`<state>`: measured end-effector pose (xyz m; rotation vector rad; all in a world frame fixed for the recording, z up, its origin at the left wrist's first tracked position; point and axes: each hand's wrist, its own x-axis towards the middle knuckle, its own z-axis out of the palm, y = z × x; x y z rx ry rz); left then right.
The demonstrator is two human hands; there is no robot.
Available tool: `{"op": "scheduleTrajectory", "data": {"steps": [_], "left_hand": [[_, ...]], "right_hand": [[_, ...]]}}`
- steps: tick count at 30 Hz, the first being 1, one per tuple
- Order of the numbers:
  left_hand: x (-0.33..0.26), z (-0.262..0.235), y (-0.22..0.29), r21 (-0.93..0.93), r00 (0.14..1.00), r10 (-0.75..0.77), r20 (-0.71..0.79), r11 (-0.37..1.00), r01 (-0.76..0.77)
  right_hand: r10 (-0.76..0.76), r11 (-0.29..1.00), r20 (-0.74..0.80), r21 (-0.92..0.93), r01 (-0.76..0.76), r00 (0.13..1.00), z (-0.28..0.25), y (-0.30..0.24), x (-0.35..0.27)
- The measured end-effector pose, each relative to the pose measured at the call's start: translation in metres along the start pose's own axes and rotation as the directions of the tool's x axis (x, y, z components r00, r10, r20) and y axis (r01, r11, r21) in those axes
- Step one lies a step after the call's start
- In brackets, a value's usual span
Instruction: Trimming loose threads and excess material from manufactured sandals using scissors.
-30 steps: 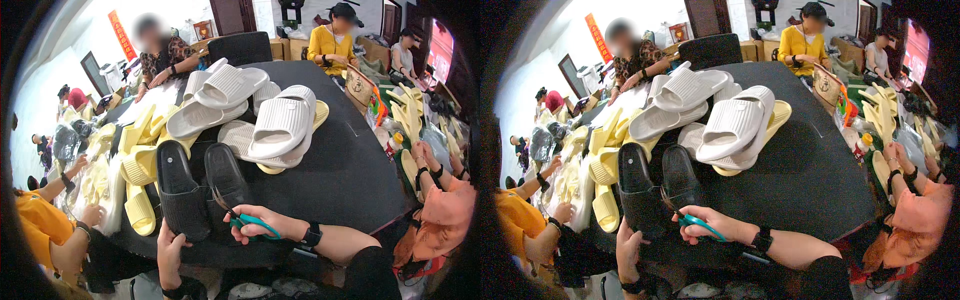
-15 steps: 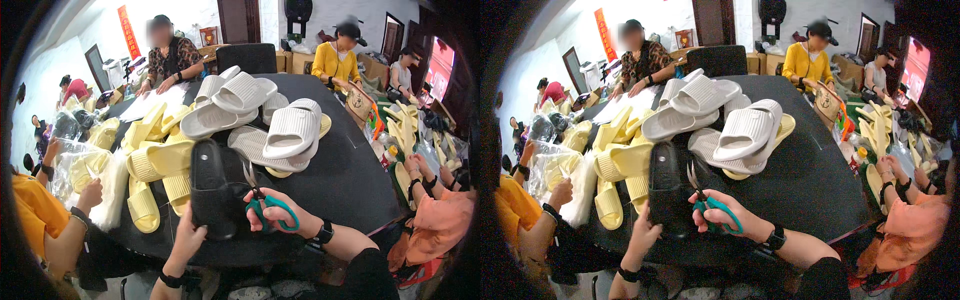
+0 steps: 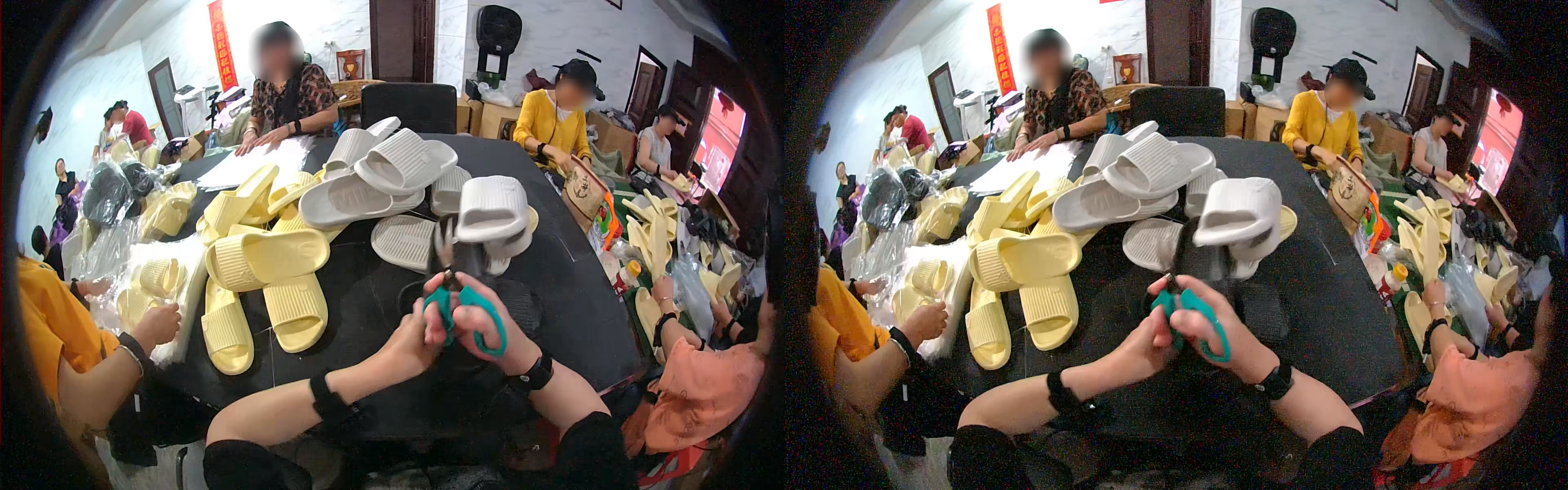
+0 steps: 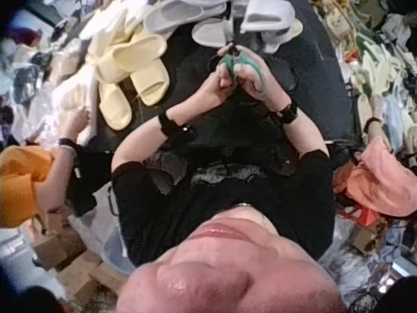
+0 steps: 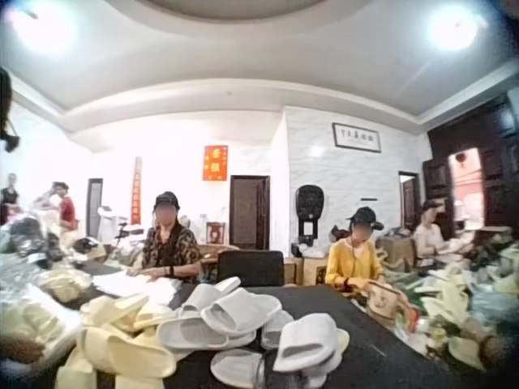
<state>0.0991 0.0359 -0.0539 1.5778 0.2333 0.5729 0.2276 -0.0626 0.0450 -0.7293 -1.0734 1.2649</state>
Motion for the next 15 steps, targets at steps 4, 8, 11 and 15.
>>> {"op": "scheduleTrajectory", "data": {"steps": [4,8,11,15], "left_hand": [[0.04,0.018,-0.025,0.147,0.996,0.092,0.015,0.985,-0.093],[0.059,0.032,0.007,0.265,0.964,0.182,0.192,0.936,-0.23],[0.062,0.02,0.037,0.308,0.943,-0.174,0.284,0.948,0.082],[0.066,-0.026,0.089,0.412,0.915,-0.366,0.171,0.87,0.271]], "right_hand": [[-0.089,0.993,-0.11,0.064,0.096,0.99,-0.019,-0.006,0.002],[-0.129,0.986,-0.271,0.066,0.152,0.954,-0.042,-0.017,-0.003],[-0.15,0.984,-0.287,0.046,0.17,0.946,-0.044,-0.021,-0.005],[-0.093,0.995,-0.259,0.015,0.1,0.961,-0.036,-0.018,-0.012]]}}
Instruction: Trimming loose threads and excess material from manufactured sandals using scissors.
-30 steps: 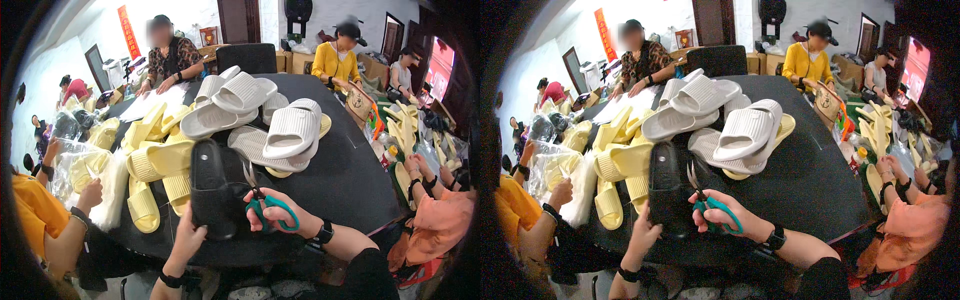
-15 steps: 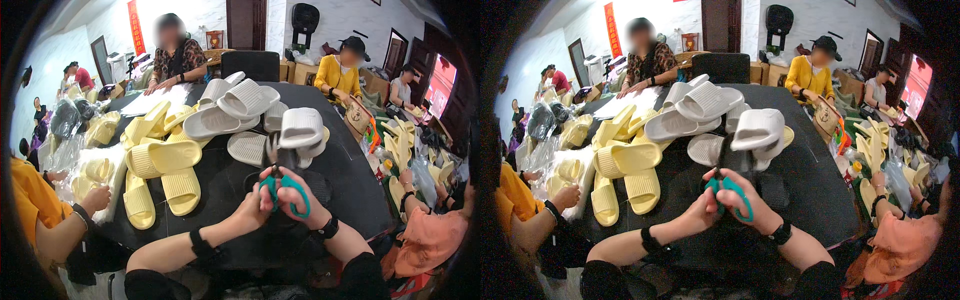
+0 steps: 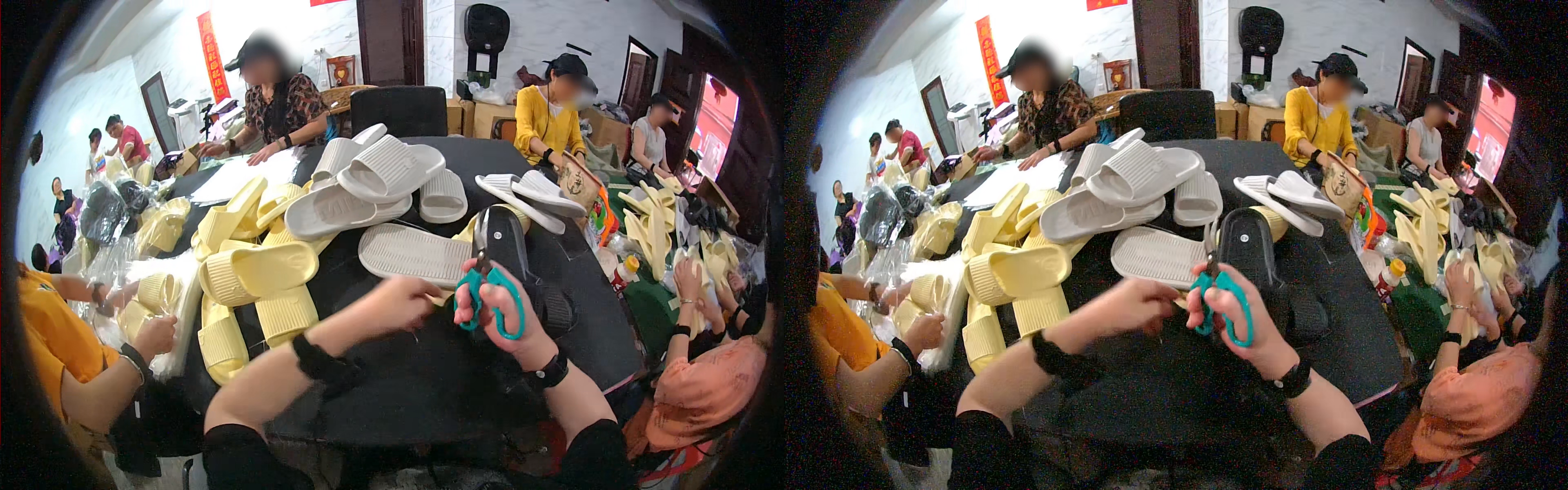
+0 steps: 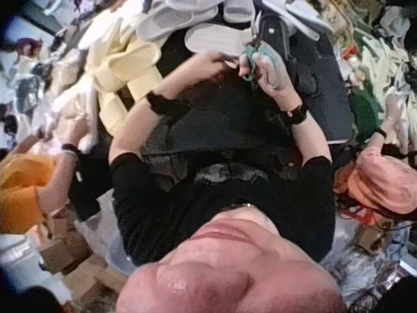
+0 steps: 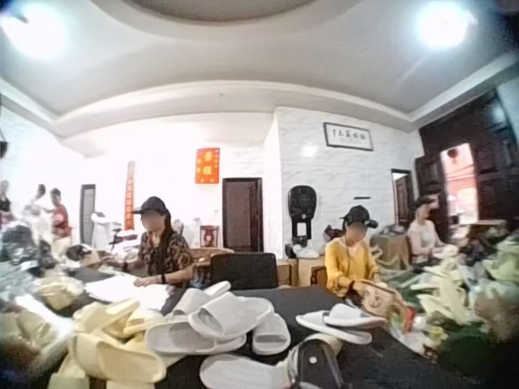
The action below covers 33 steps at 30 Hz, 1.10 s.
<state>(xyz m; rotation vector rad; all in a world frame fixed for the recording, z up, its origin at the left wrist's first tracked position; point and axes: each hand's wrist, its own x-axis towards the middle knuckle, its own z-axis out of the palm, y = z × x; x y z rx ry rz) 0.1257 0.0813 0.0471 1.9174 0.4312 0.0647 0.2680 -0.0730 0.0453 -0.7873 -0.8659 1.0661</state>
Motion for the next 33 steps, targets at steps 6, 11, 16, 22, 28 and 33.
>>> {"op": "scheduleTrajectory", "data": {"steps": [6,11,16,22,28,33], "left_hand": [[-0.006,-0.127,0.014,0.022,0.886,-0.01,-0.463,0.999,0.023],[0.033,-0.199,-0.001,0.203,0.79,0.084,-0.607,0.978,0.052],[0.073,-0.208,-0.022,0.236,0.744,0.175,-0.645,0.971,-0.024],[0.102,-0.242,-0.072,0.501,0.744,0.334,-0.579,0.866,0.001],[0.078,-0.221,-0.025,0.549,0.733,0.328,-0.595,0.833,0.072],[0.049,-0.179,0.054,0.429,0.899,0.17,-0.404,0.903,0.022]], "right_hand": [[0.119,0.993,0.09,0.018,-0.121,0.989,0.021,0.013,-0.001],[0.252,0.967,0.209,-0.007,-0.256,0.945,0.039,0.035,0.003],[0.32,0.947,0.124,-0.036,-0.318,0.939,0.03,0.058,0.009],[0.303,0.95,-0.038,-0.066,-0.304,0.952,0.014,0.062,0.017],[0.265,0.957,-0.066,-0.1,-0.271,0.962,-0.016,0.059,0.023],[0.167,0.978,-0.068,-0.117,-0.175,0.984,-0.032,0.036,0.014]]}}
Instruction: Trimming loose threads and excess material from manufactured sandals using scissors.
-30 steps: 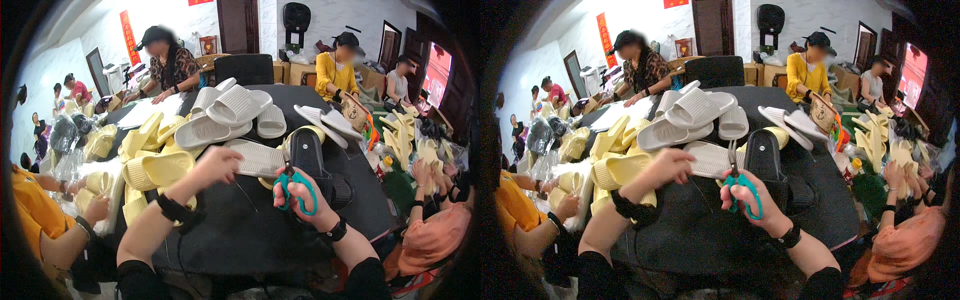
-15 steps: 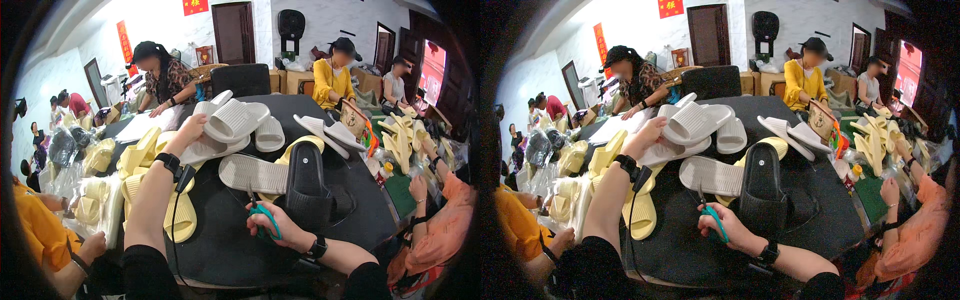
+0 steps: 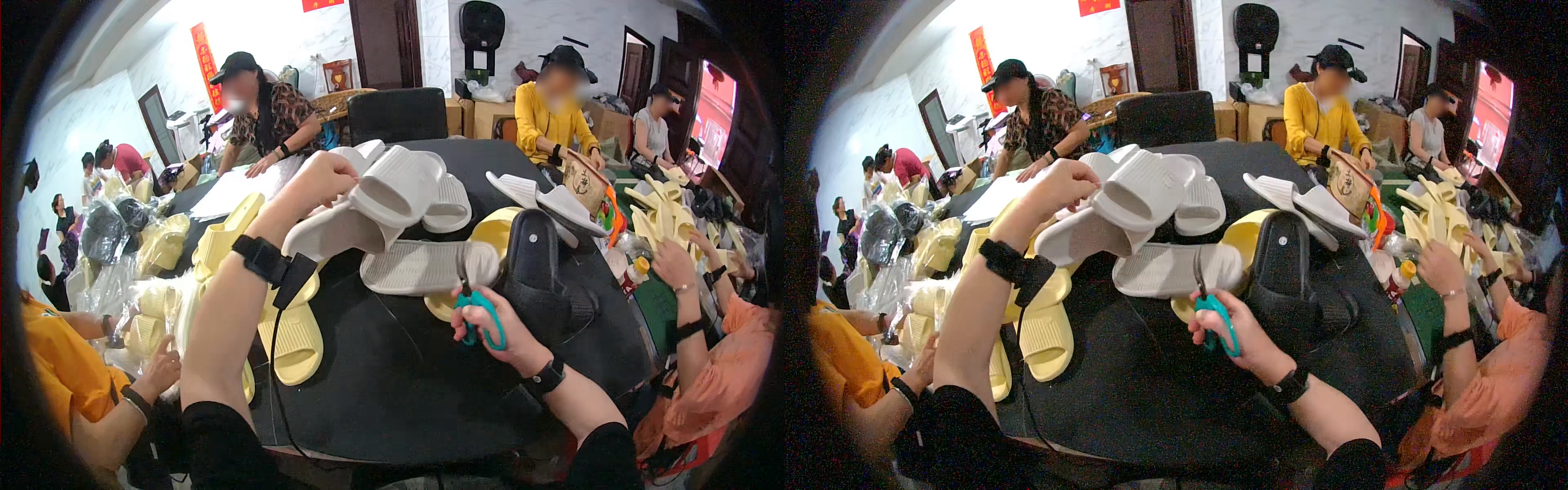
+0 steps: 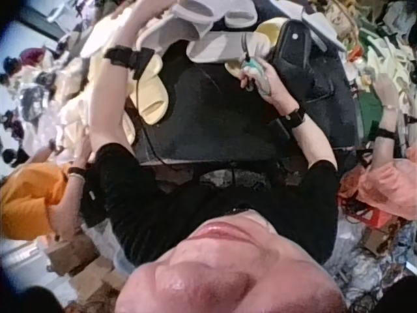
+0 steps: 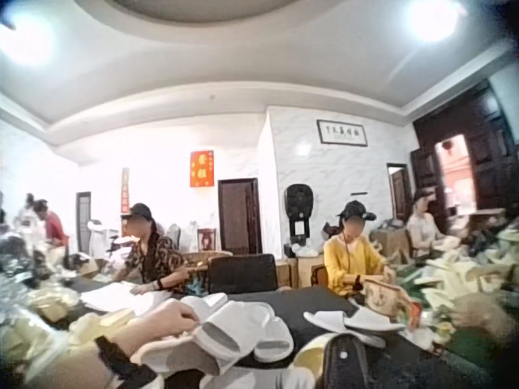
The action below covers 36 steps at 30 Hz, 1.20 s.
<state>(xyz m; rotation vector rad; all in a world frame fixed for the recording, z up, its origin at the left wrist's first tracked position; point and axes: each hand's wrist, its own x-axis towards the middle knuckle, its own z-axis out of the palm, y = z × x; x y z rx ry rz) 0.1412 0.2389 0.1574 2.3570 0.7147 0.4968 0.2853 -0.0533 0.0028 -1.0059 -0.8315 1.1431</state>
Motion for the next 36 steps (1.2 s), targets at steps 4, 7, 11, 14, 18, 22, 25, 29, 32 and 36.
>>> {"op": "scheduleTrajectory", "data": {"steps": [4,7,11,14,18,22,25,29,32,36], "left_hand": [[-0.044,0.005,0.048,-0.12,0.993,0.043,0.107,0.992,-0.03],[-0.07,0.009,0.064,-0.122,0.994,0.077,0.08,0.99,-0.067],[-0.092,0.014,0.07,-0.136,0.997,0.071,0.029,0.989,-0.066],[-0.108,0.024,0.069,-0.12,0.999,0.037,0.012,0.992,-0.035],[-0.123,0.032,0.058,-0.138,1.0,-0.02,0.023,0.99,0.023],[-0.135,0.035,0.052,-0.172,0.999,-0.034,-0.004,0.985,0.033],[-0.138,0.039,0.051,-0.199,0.999,-0.026,-0.027,0.98,0.02],[-0.142,0.045,0.046,-0.222,0.999,-0.022,-0.049,0.975,0.01],[-0.147,0.045,0.048,-0.283,0.997,-0.066,-0.045,0.958,0.05],[-0.153,0.046,0.04,-0.281,0.996,-0.04,-0.078,0.959,0.016]], "right_hand": [[-0.084,0.996,0.065,0.043,0.081,0.994,0.011,-0.03,-0.013],[-0.134,0.991,0.152,0.042,0.129,0.979,0.028,-0.047,-0.021],[-0.04,0.994,0.29,0.107,0.009,0.956,0.055,-0.058,-0.032],[0.049,0.979,0.343,0.171,-0.114,0.938,0.07,-0.055,-0.039],[0.129,0.957,0.358,0.2,-0.211,0.925,0.086,-0.05,-0.039],[0.234,0.924,0.372,0.203,-0.325,0.898,0.089,-0.041,-0.03],[0.278,0.916,0.348,0.185,-0.356,0.895,0.09,-0.034,-0.027],[0.275,0.923,0.308,0.181,-0.34,0.911,0.094,-0.033,-0.018],[0.242,0.932,0.315,0.187,-0.309,0.918,0.094,-0.031,-0.011],[0.163,0.962,0.294,0.164,-0.218,0.942,0.102,-0.026,-0.009]]}}
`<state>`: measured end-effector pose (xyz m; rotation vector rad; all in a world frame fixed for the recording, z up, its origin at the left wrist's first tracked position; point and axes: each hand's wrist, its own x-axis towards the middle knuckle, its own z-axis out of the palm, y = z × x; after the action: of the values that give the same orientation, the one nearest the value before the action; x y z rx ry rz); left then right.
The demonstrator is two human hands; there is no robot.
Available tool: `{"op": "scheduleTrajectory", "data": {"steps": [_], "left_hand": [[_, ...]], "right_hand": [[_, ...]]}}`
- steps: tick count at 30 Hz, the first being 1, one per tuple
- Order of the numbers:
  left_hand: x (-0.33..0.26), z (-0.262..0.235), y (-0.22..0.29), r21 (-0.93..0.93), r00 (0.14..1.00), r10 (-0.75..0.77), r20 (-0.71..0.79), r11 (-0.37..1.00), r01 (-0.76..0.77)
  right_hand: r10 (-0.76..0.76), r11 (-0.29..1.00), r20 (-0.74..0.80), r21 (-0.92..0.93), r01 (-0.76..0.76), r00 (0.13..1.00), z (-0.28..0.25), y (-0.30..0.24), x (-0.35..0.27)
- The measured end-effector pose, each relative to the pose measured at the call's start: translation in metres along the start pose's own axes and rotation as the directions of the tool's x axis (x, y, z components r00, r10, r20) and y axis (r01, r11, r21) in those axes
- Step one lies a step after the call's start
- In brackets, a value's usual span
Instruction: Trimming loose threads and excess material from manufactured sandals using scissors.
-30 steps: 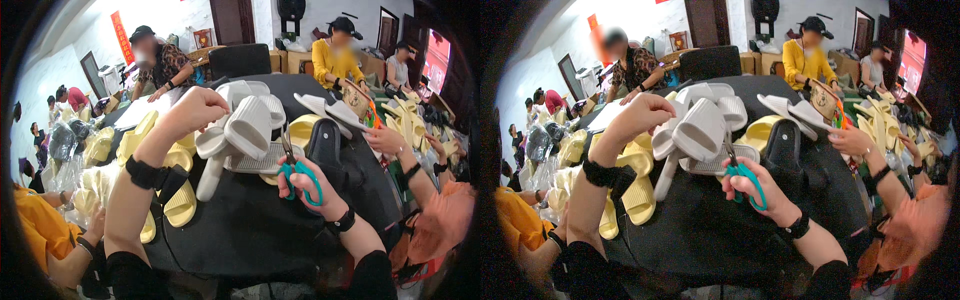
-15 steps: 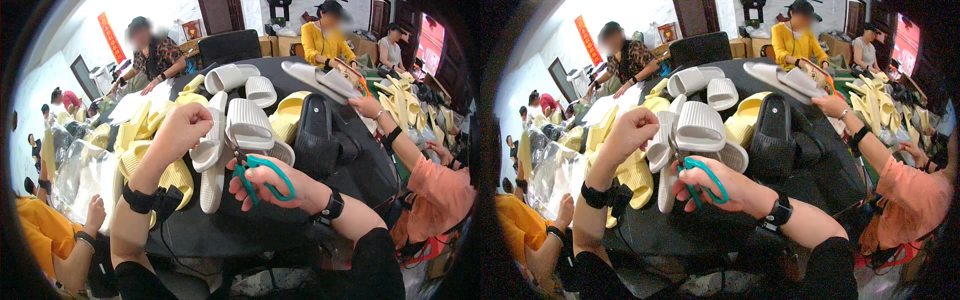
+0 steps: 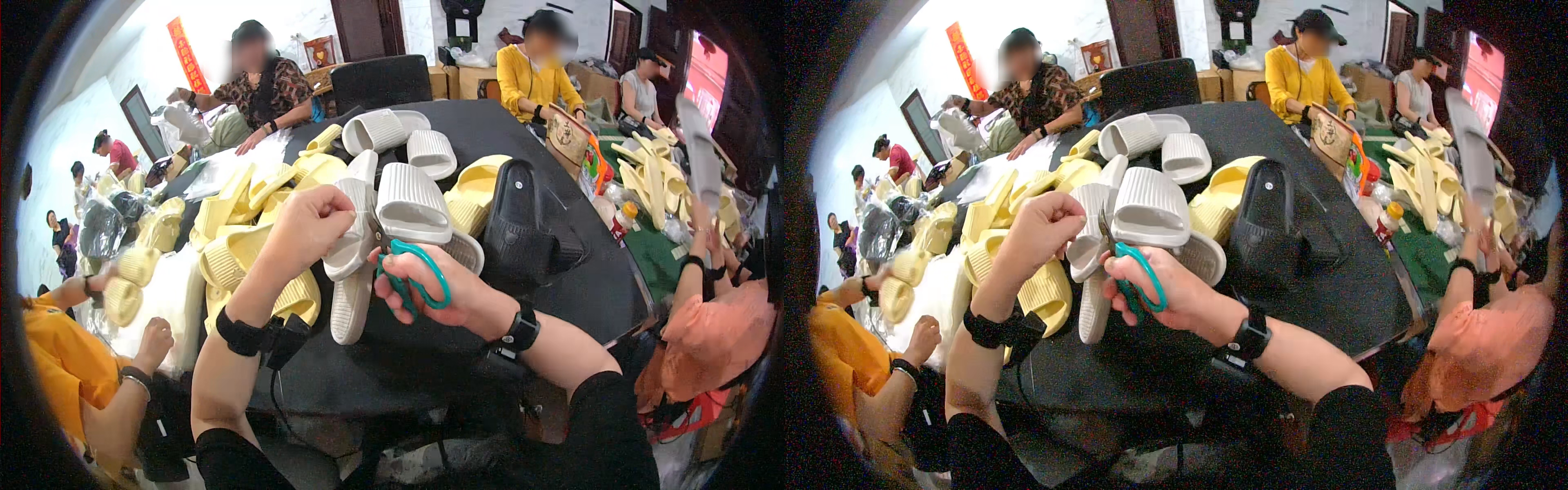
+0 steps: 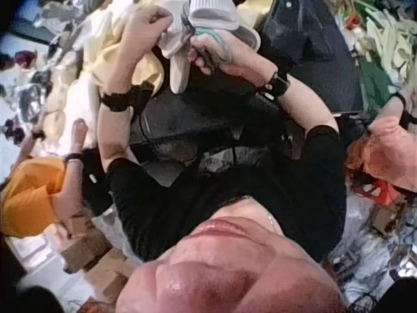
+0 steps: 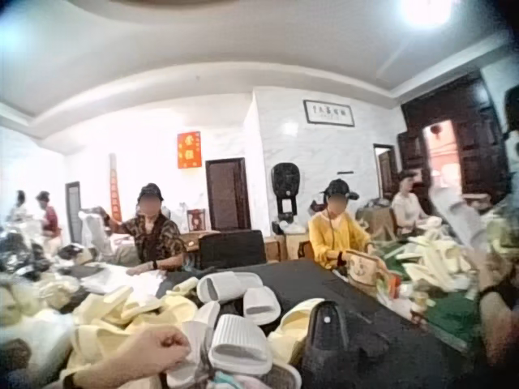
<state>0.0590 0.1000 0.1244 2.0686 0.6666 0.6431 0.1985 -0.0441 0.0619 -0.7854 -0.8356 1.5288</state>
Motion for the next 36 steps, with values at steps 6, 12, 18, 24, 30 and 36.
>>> {"op": "scheduleTrajectory", "data": {"steps": [6,12,18,24,30,36], "left_hand": [[-0.018,-0.018,-0.017,0.133,0.995,0.072,-0.066,0.989,-0.063],[-0.1,-0.041,-0.02,-0.163,0.957,-0.072,-0.28,0.986,0.027],[-0.208,-0.055,-0.023,0.043,0.99,0.009,0.139,0.999,-0.015],[-0.273,-0.056,-0.04,-0.038,0.781,-0.538,0.317,0.815,0.578],[-0.343,-0.057,-0.129,0.462,0.613,-0.755,0.234,0.641,0.612],[-0.253,-0.031,-0.081,0.162,0.851,-0.524,-0.025,0.838,0.521]], "right_hand": [[-0.028,0.999,-0.108,-0.04,0.024,0.994,0.01,-0.001,-0.009],[-0.326,0.943,-0.114,0.028,0.331,0.939,0.007,-0.052,0.004],[0.028,0.993,0.128,-0.121,-0.013,0.991,-0.006,-0.003,-0.02],[0.035,0.979,-0.009,-0.2,-0.037,0.999,0.003,-0.01,-0.027],[0.004,0.935,-0.092,-0.354,-0.037,0.996,-0.002,0.007,-0.034],[-0.123,0.97,0.075,-0.204,0.136,0.99,0.01,-0.026,-0.002]]}}
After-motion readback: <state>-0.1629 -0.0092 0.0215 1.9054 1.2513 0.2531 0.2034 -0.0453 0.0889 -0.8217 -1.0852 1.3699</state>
